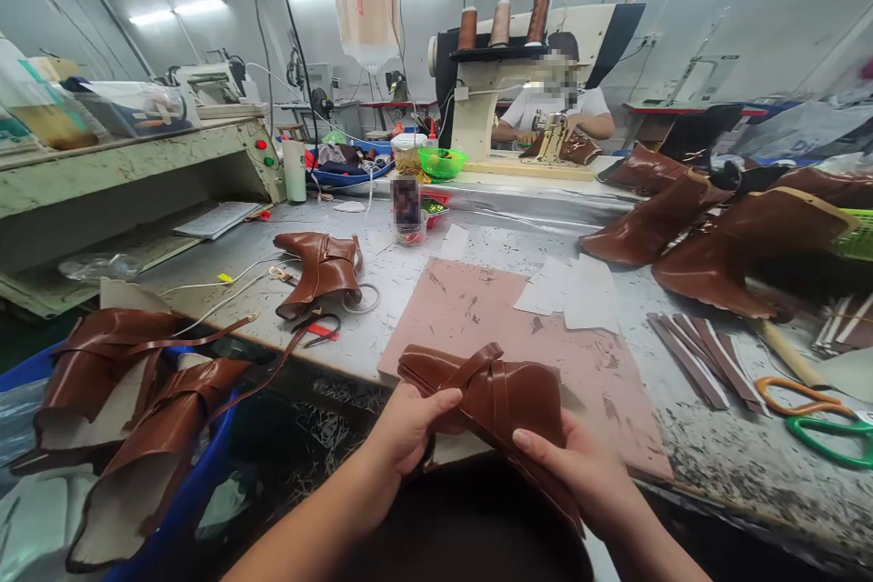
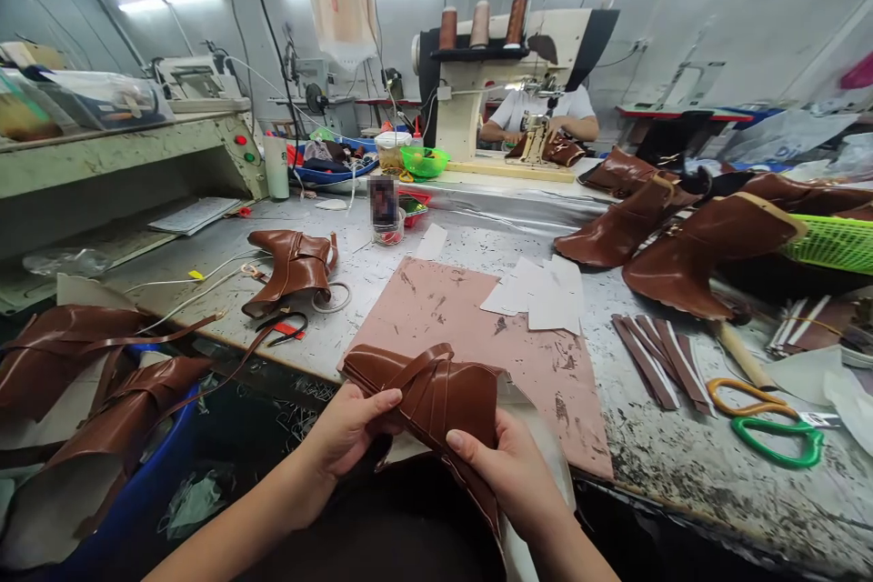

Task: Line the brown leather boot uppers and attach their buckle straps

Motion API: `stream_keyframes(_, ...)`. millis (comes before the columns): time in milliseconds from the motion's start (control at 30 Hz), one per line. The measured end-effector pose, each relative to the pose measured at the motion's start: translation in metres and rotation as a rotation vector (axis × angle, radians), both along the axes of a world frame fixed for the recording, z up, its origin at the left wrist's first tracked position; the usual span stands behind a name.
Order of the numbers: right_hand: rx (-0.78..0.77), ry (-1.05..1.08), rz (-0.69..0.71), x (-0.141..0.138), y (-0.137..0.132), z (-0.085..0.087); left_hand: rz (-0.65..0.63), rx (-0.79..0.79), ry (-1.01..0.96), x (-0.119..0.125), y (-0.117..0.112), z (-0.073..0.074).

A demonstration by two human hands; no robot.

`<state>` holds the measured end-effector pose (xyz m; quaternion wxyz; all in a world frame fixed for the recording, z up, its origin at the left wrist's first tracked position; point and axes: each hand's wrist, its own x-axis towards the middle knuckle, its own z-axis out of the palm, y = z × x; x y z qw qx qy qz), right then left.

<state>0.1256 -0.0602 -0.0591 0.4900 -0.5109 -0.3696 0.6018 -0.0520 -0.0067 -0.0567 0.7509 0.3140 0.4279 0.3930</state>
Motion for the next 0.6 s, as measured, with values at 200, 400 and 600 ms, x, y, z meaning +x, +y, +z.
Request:
stream_keyframes(200,0.03,-0.105,0.104,0.008,0.006,-0.003,-0.174,-0.012,-0.016,0.007,0.001,-0.002)
stream_keyframes(400,0.077,-0.111,0.231,0.012,0.01,-0.008,-0.175,0.005,-0.124,0.013,-0.002,-0.007)
stream_keyframes(600,0.068,-0.159,0.23,0.014,0.01,-0.006,-0.27,0.227,-0.027,0.017,0.0,-0.017)
